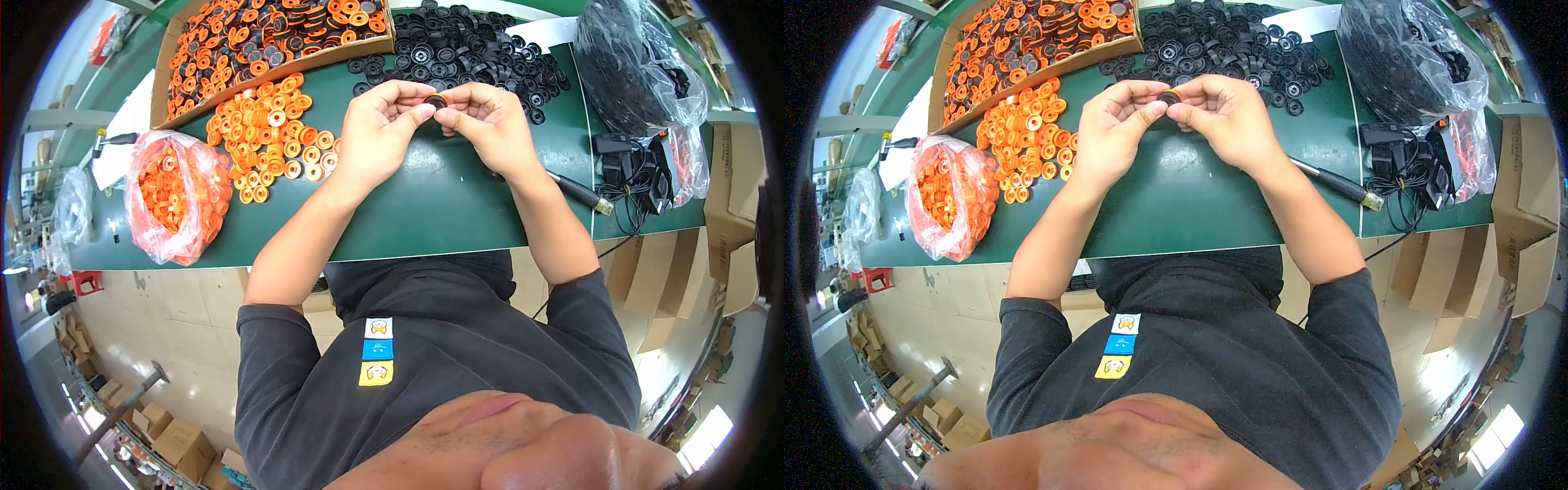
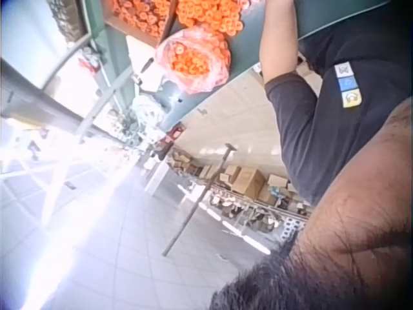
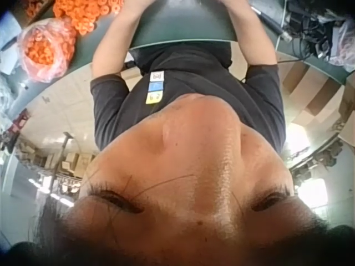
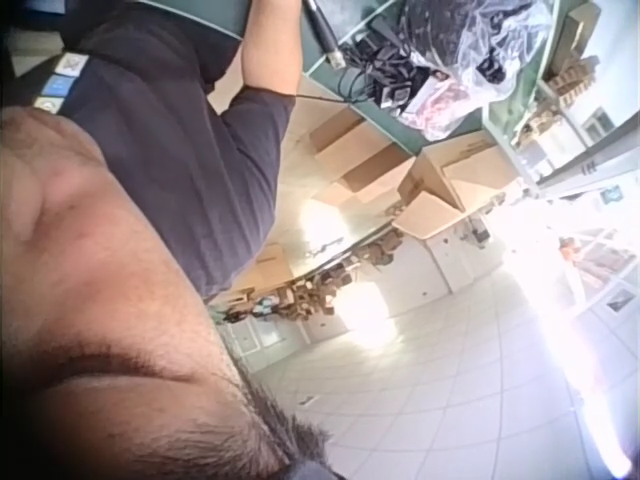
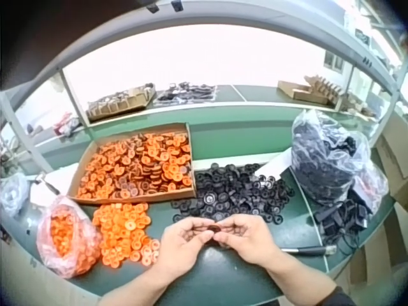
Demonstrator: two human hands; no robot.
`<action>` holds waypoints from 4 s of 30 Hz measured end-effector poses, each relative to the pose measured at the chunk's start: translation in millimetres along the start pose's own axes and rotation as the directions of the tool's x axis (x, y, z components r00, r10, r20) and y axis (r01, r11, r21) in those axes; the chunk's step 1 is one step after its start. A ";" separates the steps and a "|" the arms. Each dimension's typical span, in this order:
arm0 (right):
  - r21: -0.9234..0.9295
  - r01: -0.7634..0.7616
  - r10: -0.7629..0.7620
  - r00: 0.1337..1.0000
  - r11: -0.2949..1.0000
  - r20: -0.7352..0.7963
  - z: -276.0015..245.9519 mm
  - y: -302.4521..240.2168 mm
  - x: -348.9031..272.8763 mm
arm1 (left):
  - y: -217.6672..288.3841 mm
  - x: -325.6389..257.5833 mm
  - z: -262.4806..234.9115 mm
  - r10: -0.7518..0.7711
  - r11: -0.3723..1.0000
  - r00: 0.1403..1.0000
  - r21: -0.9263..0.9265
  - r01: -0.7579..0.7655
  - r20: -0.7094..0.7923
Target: The person assembles small orange and black plastic rings on a workbench by securing them with a rubber mallet.
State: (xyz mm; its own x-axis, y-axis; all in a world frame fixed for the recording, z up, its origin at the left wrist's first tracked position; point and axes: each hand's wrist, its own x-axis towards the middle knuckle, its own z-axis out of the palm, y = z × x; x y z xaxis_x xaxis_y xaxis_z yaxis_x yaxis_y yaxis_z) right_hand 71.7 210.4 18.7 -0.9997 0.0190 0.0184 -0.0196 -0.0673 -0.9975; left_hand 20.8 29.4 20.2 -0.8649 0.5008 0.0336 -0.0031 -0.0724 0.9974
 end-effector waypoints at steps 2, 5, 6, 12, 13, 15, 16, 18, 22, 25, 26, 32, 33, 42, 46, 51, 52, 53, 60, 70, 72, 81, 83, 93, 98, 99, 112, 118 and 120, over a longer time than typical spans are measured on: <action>0.017 -0.010 0.010 1.000 1.000 0.014 -1.1 -0.5 0.2 | -0.6 0.8 0.9 -0.021 1.000 1.000 -0.018 0.020 -0.005; 0.016 -0.020 0.020 1.000 1.000 0.001 -0.4 -0.6 1.7 | -0.2 4.0 -1.4 -0.021 0.997 0.999 -0.077 0.023 0.025; 0.010 0.013 -0.013 1.000 1.000 0.002 -0.8 0.9 2.8 | -0.3 3.8 -1.3 -0.020 0.997 0.999 -0.079 0.022 0.025; 0.129 0.022 -0.027 0.999 0.991 0.040 -5.3 -2.9 3.1 | 0.9 1.2 0.0 0.004 0.988 1.000 -0.154 -0.005 -0.010; 0.188 -0.023 0.010 0.998 0.982 0.067 -7.1 -2.3 3.1 | 2.0 1.3 0.2 -0.006 0.984 1.000 -0.179 0.004 -0.011; 0.183 -0.016 0.003 0.998 0.983 0.068 -7.5 -2.8 3.3 | 4.6 0.7 1.2 -0.019 0.978 1.000 -0.206 0.016 -0.013; 0.181 -0.007 -0.005 0.998 0.983 0.067 -7.6 -3.0 2.8 | 6.4 -0.2 2.2 -0.005 0.979 1.000 -0.203 0.002 -0.013; 0.162 0.008 -0.017 0.998 0.987 0.053 -5.3 -3.3 1.7 | 6.0 -1.1 3.0 0.008 0.980 1.000 -0.200 -0.011 -0.013; 0.135 0.026 -0.029 0.999 0.991 0.026 -5.3 -0.9 2.0 | 3.0 0.3 1.1 0.016 0.972 1.000 -0.233 -0.020 -0.017; 0.137 0.027 -0.032 0.999 0.990 0.034 -4.4 -2.8 2.6 | 4.0 -0.3 1.5 0.034 0.976 0.999 -0.215 -0.037 -0.018; 0.139 0.025 -0.030 0.999 0.990 0.035 -4.4 -2.1 2.1 | 4.3 -1.0 1.7 0.049 0.977 0.998 -0.204 -0.053 -0.028; 0.147 0.029 -0.037 0.998 0.989 0.048 -3.6 -3.5 0.8 | 2.6 -0.4 3.1 0.092 0.980 0.995 -0.174 -0.098 -0.041; 0.123 0.058 -0.062 0.998 0.991 0.023 -2.3 -2.6 0.3 | 2.5 -1.4 4.4 0.091 0.980 0.995 -0.175 -0.097 -0.043; -0.331 0.428 -0.448 0.894 0.841 0.017 -2.1 -4.4 2.6 | 1.5 -2.2 1.9 0.274 0.961 0.962 -0.026 -0.274 0.010; -0.423 0.501 -0.548 0.837 0.755 0.013 0.6 -1.9 -1.7 | -1.8 -2.8 10.7 0.372 0.928 0.927 0.044 -0.371 -0.046; -0.380 0.494 -0.541 0.841 0.782 -0.022 2.1 -0.9 -7.1 | -2.6 -5.7 17.9 0.450 0.893 0.886 0.039 -0.448 -0.115; -0.352 0.483 -0.524 0.851 0.802 -0.026 2.3 -0.8 -7.8 | -3.1 -5.4 18.1 0.443 0.896 0.889 0.044 -0.441 -0.117; -0.361 0.482 -0.525 0.851 0.798 -0.024 2.4 -0.9 -8.7 | -4.4 -4.9 18.4 0.435 0.901 0.893 0.048 -0.432 -0.119; -0.449 0.113 -0.119 0.993 0.886 0.017 -29.8 -16.5 -36.7 | -14.5 10.7 -10.1 -0.025 0.988 0.960 0.154 -0.019 0.278; -0.978 0.012 -0.074 0.997 0.208 -0.003 -110.8 -8.2 -117.2 | -15.1 -3.1 -0.2 0.007 0.696 0.822 0.587 -0.413 0.570; -0.978 -0.055 -0.051 0.996 0.202 -0.067 -106.4 -3.3 -121.1 | -16.2 4.0 -6.4 -0.046 0.801 0.844 0.524 -0.288 0.535; -0.806 -0.202 0.333 0.943 0.557 -0.006 -42.3 -56.9 -133.5 | -20.3 14.4 -16.0 -0.153 0.883 0.863 0.459 -0.099 0.481; -0.793 -0.192 0.349 0.937 0.578 0.028 -29.0 -60.1 -130.9 | -26.2 16.6 -18.0 -0.209 0.908 0.879 0.419 0.012 0.429; -0.770 -0.203 0.423 0.901 0.605 0.095 -12.6 -65.8 -124.0 | -23.4 18.9 -19.4 -0.236 0.934 0.877 0.346 0.086 0.419; -0.820 -0.214 0.431 0.901 0.531 0.045 -8.2 -63.4 -127.2 | -22.5 21.0 -16.6 -0.254 0.933 0.869 0.345 0.104 0.425; -0.838 -0.191 0.458 0.885 0.511 0.078 -9.3 -57.3 -123.8 | -23.4 20.8 -16.7 -0.253 0.933 0.871 0.344 0.104 0.422; -0.726 -0.210 0.335 0.942 0.655 0.030 0.9 -85.2 -125.3 | -24.8 20.5 -17.9 -0.250 0.935 0.877 0.337 0.108 0.411; -0.773 -0.217 0.358 0.934 0.596 0.013 0.1 -64.3 -121.7 | -24.8 21.8 -16.5 -0.252 0.937 0.872 0.329 0.113 0.419; -0.840 -0.181 0.408 0.911 0.512 0.052 -3.0 -54.2 -116.8 | -25.0 21.8 -16.4 -0.254 0.938 0.873 0.327 0.116 0.416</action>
State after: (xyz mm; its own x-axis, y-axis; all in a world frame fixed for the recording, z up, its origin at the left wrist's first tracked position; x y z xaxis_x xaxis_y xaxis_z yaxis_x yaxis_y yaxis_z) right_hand 189.5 214.9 70.4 -0.9200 -0.0620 -0.3870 0.1862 0.7998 -0.5707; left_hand -6.2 28.0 -5.1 -0.5455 0.8146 -0.1971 0.0607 0.2729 0.9601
